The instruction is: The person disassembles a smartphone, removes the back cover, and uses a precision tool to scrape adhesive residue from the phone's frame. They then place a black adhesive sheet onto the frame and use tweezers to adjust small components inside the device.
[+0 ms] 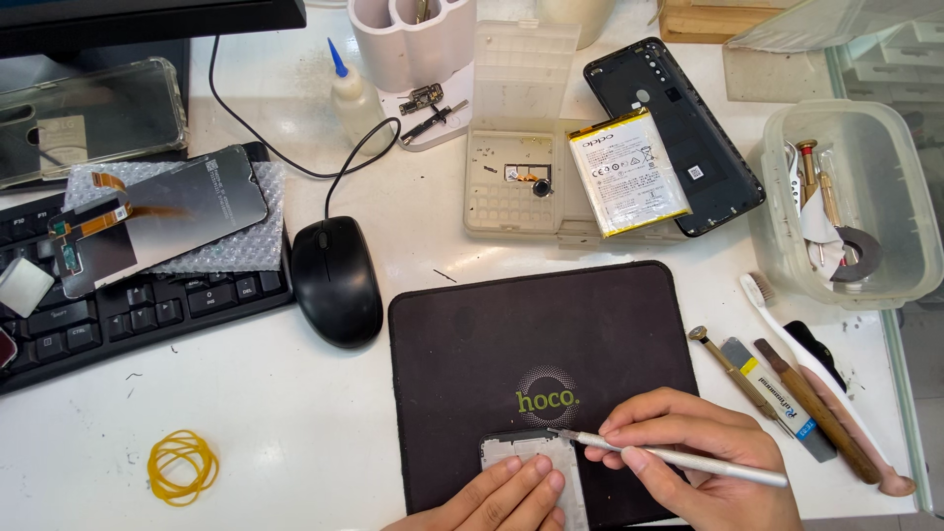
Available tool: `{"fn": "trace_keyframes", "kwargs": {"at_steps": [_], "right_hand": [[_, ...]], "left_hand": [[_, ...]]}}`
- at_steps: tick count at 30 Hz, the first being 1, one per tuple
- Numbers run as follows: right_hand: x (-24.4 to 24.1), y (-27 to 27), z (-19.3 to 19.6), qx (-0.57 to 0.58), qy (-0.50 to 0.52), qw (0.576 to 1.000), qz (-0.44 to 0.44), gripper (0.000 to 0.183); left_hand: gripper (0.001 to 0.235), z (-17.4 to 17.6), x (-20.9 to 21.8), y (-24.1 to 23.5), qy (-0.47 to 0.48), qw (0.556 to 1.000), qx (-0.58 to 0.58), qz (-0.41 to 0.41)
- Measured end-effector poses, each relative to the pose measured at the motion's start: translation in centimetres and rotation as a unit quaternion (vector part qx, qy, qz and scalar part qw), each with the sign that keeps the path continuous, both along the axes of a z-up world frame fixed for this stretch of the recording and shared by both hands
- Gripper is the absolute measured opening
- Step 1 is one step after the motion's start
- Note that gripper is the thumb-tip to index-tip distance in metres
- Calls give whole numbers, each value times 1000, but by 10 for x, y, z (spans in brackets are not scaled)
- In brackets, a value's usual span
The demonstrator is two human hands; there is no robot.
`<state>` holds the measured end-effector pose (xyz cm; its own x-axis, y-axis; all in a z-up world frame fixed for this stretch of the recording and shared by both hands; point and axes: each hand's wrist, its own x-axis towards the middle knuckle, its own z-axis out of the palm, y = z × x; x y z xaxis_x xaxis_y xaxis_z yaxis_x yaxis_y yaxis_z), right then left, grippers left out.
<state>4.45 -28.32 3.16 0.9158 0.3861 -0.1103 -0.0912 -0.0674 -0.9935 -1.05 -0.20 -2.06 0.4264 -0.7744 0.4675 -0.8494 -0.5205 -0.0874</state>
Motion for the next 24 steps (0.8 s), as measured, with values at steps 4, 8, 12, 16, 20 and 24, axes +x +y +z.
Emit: {"fn": "trace_keyframes", "kwargs": {"at_steps": [4,8,12,16,20,24], "right_hand": [[0,1,0,6,-6,1000,-5,17],[-1,3,-1,-60,-8,998,-27,18],[-3,5,1,-43,-61,997,-10,18],[-4,13,3,-96,-141,985,-9,19],[-6,18,3,-121,-176,977,-11,22],[-6,13,8,-135,-163,977,-40,21]], "left_hand": [[23,4,2,1,3,1000,7,-5],[20,9,3,1,18,1000,-5,-4],[16,13,2,-1,37,999,-27,3],[18,17,3,0,48,998,-42,5],[15,19,3,-1,36,998,-46,13],[14,21,3,-2,43,998,-52,14]]}}
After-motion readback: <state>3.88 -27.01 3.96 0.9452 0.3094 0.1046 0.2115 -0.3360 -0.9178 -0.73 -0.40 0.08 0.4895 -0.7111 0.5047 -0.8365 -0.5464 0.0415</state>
